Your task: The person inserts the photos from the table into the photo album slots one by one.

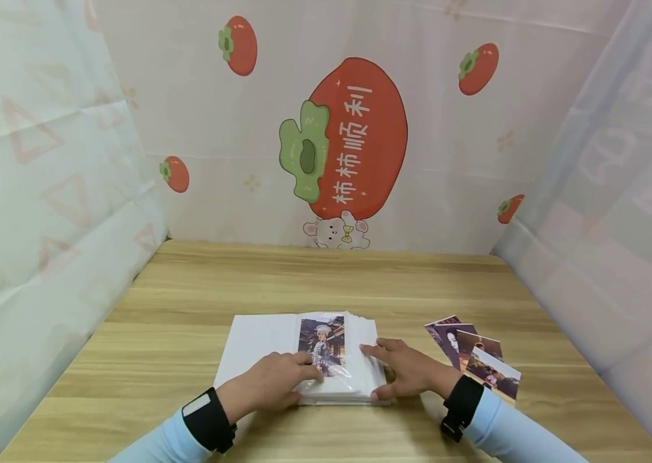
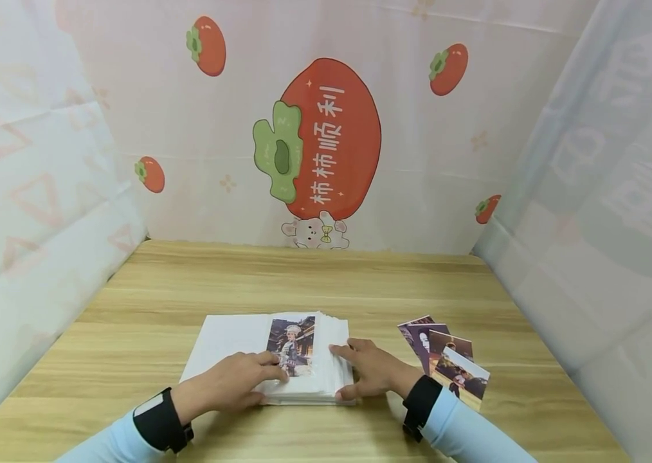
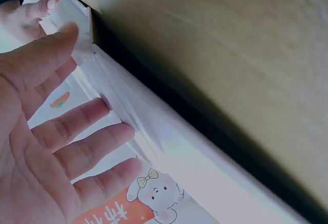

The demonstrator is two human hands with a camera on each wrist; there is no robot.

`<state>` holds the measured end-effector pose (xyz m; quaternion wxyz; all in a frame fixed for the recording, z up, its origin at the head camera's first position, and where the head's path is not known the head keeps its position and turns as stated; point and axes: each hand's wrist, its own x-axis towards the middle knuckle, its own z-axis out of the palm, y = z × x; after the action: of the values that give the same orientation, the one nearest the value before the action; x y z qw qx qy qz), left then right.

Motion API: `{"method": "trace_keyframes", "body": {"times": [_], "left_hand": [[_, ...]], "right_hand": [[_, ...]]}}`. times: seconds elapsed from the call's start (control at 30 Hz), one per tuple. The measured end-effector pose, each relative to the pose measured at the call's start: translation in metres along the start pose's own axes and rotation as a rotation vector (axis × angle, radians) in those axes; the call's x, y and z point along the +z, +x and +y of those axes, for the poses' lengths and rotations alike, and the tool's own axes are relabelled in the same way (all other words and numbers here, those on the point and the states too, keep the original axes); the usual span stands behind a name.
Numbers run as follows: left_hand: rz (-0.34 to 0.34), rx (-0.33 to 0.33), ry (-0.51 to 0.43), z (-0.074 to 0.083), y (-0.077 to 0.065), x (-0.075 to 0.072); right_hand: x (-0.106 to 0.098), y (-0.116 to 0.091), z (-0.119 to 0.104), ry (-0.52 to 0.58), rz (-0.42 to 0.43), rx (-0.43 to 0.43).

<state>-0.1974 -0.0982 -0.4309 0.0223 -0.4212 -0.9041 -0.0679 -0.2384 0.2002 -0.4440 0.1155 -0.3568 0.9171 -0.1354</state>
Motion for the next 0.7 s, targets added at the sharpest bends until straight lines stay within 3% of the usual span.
{"method": "trace_keyframes", "body": {"times": [0.5,0.7], "left_hand": [[0.037,0.031,-0.105,-0.01,0.001,-0.003],[0.03,-0.002,-0.128,-0.01,-0.001,-0.003]], "right_hand": [[0.003,0.001,0.001,0.012,0.005,-0.018],[0.004,0.0,0.004,0.02,0.006,-0.016]]}}
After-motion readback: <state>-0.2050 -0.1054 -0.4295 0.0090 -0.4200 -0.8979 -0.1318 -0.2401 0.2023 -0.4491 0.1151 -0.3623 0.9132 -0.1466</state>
